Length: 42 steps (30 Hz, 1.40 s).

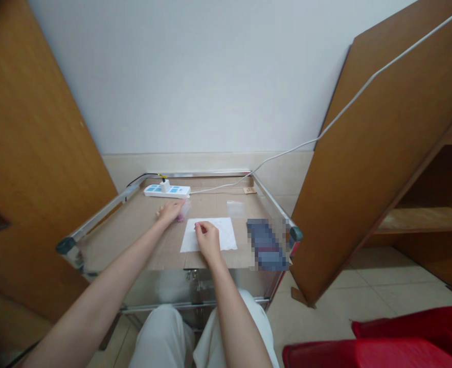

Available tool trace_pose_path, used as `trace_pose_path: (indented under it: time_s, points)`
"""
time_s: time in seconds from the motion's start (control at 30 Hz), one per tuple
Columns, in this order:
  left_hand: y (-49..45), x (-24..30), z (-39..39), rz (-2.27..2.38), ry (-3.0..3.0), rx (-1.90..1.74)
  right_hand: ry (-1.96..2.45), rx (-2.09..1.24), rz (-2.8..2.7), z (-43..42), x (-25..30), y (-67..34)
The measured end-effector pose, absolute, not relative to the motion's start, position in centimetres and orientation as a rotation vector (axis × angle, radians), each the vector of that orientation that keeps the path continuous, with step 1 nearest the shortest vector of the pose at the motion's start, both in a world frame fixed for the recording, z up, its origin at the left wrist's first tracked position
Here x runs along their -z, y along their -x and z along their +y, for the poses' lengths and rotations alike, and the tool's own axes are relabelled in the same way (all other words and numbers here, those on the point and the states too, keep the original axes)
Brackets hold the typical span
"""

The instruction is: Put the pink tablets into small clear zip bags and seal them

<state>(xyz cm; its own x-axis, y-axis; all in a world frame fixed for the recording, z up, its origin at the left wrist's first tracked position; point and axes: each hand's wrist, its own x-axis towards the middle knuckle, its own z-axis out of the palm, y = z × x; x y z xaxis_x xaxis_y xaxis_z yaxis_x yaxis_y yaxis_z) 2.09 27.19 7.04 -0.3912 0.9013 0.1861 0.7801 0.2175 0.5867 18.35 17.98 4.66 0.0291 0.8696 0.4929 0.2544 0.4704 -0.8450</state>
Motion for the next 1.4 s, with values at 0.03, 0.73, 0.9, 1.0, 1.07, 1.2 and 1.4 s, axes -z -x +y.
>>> trace_pose_path:
  time_s: [0.03, 0.73, 0.9, 1.0, 1.07, 1.2, 1.4]
  points:
    - [-2.1, -7.2, 27.0, 2.274, -1.602, -0.97, 1.027, -0.633, -1.511, 18.0, -4.7, -18.3]
    - [-4.1, -4.2, 17.2, 1.136, -0.991, -1.704, 1.112, -0.525, -1.586, 18.2, -4.5, -18.7]
    - [-3.7, -4.2, 17.5, 1.098, -1.0, -1.611, 1.365, -0.36, -1.486, 20.7, -4.8, -20.8]
    - [-3.6, -4.0, 17.6, 1.096, -1.006, -1.595, 1.548, -0.197, -1.554, 22.8, -5.0, -22.3]
    - [-3.6, -4.0, 17.7, 1.098, -1.004, -1.588, 1.729, -0.081, -1.613, 23.8, -5.1, -23.0]
    - [-3.5, -3.9, 17.7, 1.098, -1.006, -1.583, 2.035, 0.069, -1.676, 25.2, -5.1, -23.5]
    - [-3.4, -3.8, 17.7, 1.099, -1.04, -1.578, 2.133, 0.171, -1.771, 26.5, -5.0, -24.2]
